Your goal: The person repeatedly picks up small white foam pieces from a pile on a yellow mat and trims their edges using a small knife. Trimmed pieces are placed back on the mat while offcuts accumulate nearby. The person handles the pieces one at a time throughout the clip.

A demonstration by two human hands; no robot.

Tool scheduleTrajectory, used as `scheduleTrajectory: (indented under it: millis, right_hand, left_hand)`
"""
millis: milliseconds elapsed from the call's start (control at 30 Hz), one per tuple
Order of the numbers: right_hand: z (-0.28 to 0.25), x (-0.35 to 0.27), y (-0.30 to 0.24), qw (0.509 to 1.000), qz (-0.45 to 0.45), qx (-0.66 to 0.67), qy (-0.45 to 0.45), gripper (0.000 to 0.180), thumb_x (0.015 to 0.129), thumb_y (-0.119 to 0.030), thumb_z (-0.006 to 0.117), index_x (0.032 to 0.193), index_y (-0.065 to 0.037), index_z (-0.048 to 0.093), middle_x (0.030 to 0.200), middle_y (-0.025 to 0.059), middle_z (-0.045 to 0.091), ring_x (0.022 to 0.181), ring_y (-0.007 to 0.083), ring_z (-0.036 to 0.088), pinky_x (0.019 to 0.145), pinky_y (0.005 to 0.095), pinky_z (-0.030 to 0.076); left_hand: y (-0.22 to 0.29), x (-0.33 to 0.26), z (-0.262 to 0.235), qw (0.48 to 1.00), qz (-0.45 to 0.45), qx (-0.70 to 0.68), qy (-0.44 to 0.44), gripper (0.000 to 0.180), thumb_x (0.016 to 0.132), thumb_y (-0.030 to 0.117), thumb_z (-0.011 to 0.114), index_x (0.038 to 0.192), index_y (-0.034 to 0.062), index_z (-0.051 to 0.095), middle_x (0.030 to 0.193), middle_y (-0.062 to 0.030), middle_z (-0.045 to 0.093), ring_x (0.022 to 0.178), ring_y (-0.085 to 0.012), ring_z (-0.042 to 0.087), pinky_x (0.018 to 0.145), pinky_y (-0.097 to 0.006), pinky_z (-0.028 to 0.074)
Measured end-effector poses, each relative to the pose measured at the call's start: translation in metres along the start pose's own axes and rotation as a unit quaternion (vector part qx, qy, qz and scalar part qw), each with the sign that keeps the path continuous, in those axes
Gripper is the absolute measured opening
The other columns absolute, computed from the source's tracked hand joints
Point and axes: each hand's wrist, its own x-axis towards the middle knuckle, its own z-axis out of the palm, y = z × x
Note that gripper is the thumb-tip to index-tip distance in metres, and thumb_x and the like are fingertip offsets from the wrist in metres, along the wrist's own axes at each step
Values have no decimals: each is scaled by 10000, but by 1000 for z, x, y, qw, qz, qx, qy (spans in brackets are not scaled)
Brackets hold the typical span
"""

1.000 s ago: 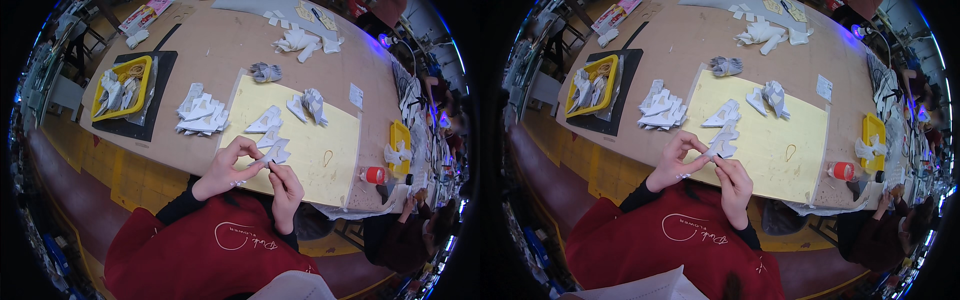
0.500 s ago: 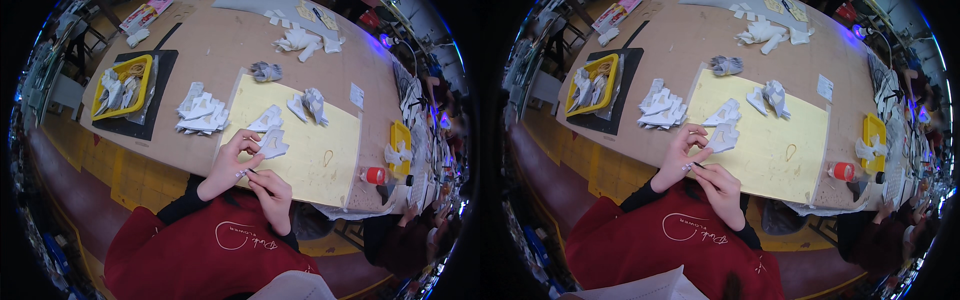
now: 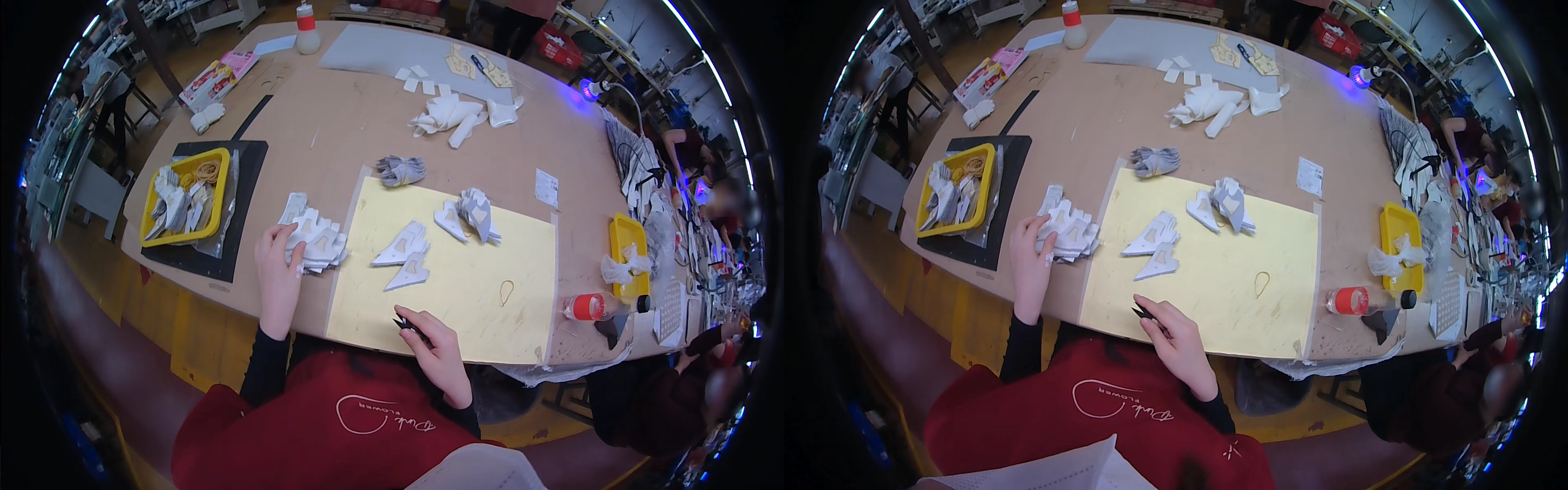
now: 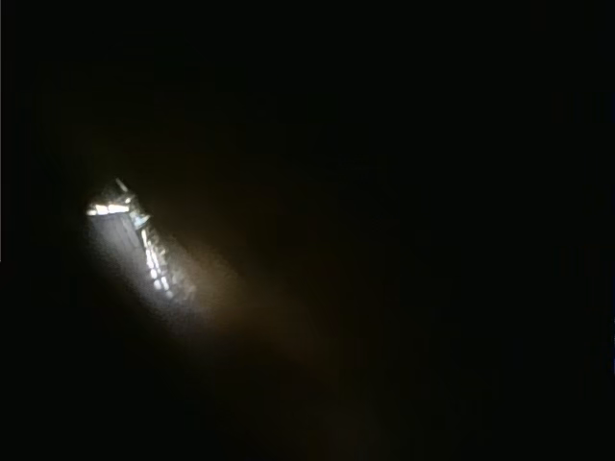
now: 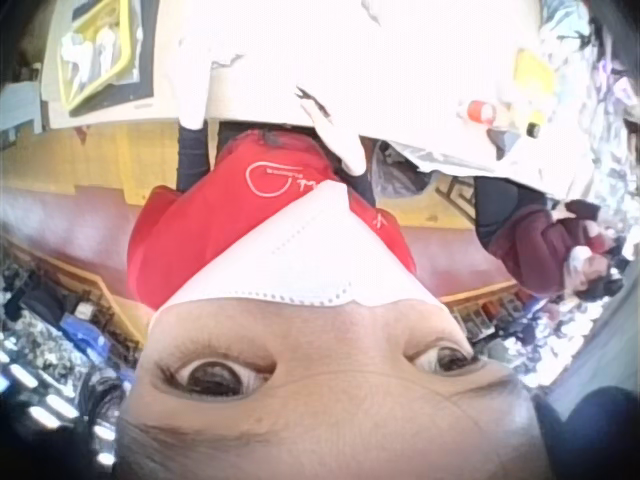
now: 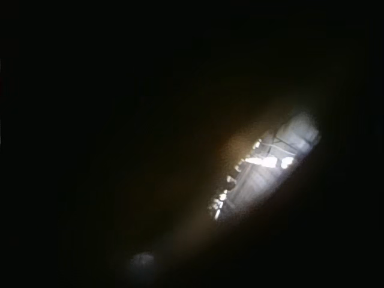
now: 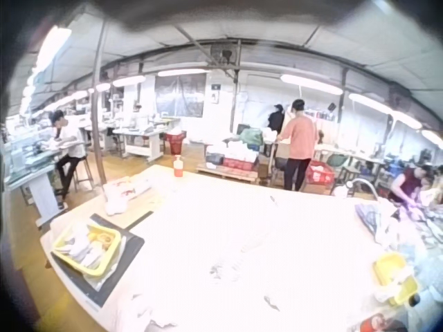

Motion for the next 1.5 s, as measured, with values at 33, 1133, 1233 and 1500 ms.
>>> scheduleTrajectory:
  millis: [33, 1133, 1233, 1500]
  right_hand:
    - [-3, 1, 3, 1000, -3, -2, 9, 361, 919, -44, 599, 1279, -43, 590, 816, 78, 555, 656, 133, 485, 606, 249, 419]
    - [-4, 0, -12, 959, -124, -128, 222, 366, 811, 64, 670, 1175, 26, 644, 844, 142, 632, 673, 224, 623, 593, 298, 488]
    - [-3, 2, -12, 964, -110, -118, 209, 365, 804, 69, 675, 1166, 27, 649, 846, 144, 633, 676, 226, 628, 595, 300, 491]
    - [-1, 4, -11, 963, -117, -130, 203, 354, 793, 71, 686, 1143, 22, 663, 829, 140, 631, 675, 229, 629, 595, 300, 491]
  left_hand:
    - [9, 0, 1, 996, 39, 64, 45, 213, 877, 72, 645, 1068, -22, 633, 992, -136, 614, 882, -236, 620, 780, -315, 497]
    - [103, -28, 17, 731, -227, -545, -341, 223, 843, -29, 705, 1052, -53, 630, 973, -77, 665, 898, -101, 634, 835, -223, 514]
    - [101, -32, 15, 731, -239, -533, -353, 210, 844, -23, 702, 1047, -47, 656, 973, -71, 672, 901, -99, 626, 835, -233, 509]
    - [95, -32, 14, 714, -240, -550, -359, 142, 862, 5, 684, 994, -45, 677, 922, -34, 663, 895, -90, 600, 840, -239, 484]
